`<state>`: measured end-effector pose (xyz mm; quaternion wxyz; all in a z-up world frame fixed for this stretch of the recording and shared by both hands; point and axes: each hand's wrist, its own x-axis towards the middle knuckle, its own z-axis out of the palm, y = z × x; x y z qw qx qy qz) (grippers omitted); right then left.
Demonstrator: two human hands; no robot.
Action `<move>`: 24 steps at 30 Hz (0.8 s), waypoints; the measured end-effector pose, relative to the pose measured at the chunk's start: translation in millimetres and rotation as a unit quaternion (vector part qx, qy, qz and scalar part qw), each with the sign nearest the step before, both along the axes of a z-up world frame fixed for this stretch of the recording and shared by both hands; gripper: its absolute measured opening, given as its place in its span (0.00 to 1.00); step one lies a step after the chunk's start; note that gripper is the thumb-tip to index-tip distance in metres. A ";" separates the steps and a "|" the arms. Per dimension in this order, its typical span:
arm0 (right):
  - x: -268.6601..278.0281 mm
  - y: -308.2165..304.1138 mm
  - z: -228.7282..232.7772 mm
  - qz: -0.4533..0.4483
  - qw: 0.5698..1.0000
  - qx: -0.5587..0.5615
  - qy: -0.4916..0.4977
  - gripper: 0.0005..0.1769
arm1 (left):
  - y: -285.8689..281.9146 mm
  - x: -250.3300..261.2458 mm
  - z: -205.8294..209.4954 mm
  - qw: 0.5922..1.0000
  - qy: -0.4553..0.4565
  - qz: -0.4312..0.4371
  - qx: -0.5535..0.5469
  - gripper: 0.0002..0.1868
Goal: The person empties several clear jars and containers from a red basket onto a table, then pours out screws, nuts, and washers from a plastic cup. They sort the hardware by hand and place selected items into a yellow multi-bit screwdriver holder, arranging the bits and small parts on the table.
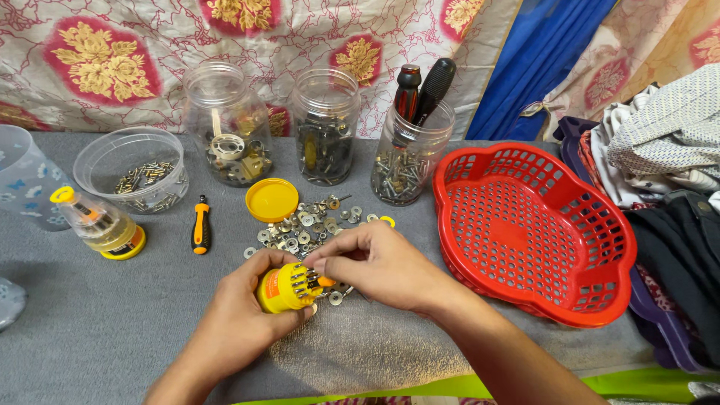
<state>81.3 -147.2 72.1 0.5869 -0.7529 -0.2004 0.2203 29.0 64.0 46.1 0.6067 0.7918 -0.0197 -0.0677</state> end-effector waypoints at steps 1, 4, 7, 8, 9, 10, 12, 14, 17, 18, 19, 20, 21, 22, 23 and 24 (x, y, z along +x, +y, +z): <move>0.2 0.7 -1.0 -0.020 1.000 -0.008 -0.002 0.15 | -0.7 0.1 1.3 1.000 -0.003 0.007 0.025 0.26; 1.3 0.4 -4.2 -0.074 0.997 -0.025 -0.008 0.15 | -1.5 0.4 2.5 0.996 -0.006 0.028 0.085 0.29; 6.1 -3.3 -5.6 -0.105 0.994 -0.032 -0.004 0.15 | -0.6 0.2 -0.6 0.993 -0.003 0.046 0.104 0.30; 7.9 -5.1 -5.6 -0.106 0.994 -0.035 0.004 0.15 | -0.2 -0.8 -2.4 0.994 -0.008 0.049 0.100 0.29; 9.0 -6.1 -5.6 -0.107 0.993 -0.038 0.012 0.15 | 0.6 -1.4 -4.1 0.994 -0.013 0.052 0.097 0.29; 9.7 -5.6 -5.9 -0.112 0.993 -0.034 0.009 0.16 | 1.5 -1.2 -5.7 0.994 -0.020 0.053 0.091 0.29; 11.2 -3.3 -5.8 -0.121 0.992 -0.030 0.003 0.16 | 2.5 -0.9 -9.2 0.995 -0.033 0.057 0.078 0.28; 9.0 -3.4 -4.1 -0.125 0.987 -0.097 -0.030 0.16 | 3.0 -1.6 -10.8 0.995 -0.016 0.063 0.078 0.29; 4.7 0.2 -2.9 -0.109 0.987 -0.104 -0.064 0.16 | 2.7 -1.6 -9.9 0.993 -0.021 0.064 0.099 0.30; 3.6 2.4 -3.3 -0.099 0.988 -0.090 -0.074 0.17 | 2.3 -1.6 -8.9 0.992 -0.028 0.062 0.109 0.30; 3.1 4.5 -3.8 -0.092 0.989 -0.096 -0.059 0.16 | 1.6 -1.6 -7.7 0.990 -0.038 0.067 0.117 0.30; 2.6 6.8 -4.8 -0.084 0.990 -0.101 -0.044 0.16 | 0.2 -2.1 -6.6 0.988 -0.047 0.071 0.125 0.30; 2.0 8.9 -6.1 -0.076 0.991 -0.107 -0.029 0.16 | -1.4 -2.4 -5.6 0.987 -0.057 0.076 0.133 0.30; 1.3 11.2 -7.7 -0.087 0.990 -0.106 -0.032 0.15 | -3.3 -2.3 -4.7 0.985 -0.063 0.082 0.139 0.30; 0.5 13.5 -9.3 -0.097 0.989 -0.105 -0.036 0.15 | -5.6 -2.2 -4.3 0.983 -0.068 0.089 0.145 0.30; 0.0 14.6 -10.2 -0.107 0.988 -0.104 -0.039 0.15 | -7.6 -2.0 -3.9 0.981 -0.074 0.096 0.151 0.30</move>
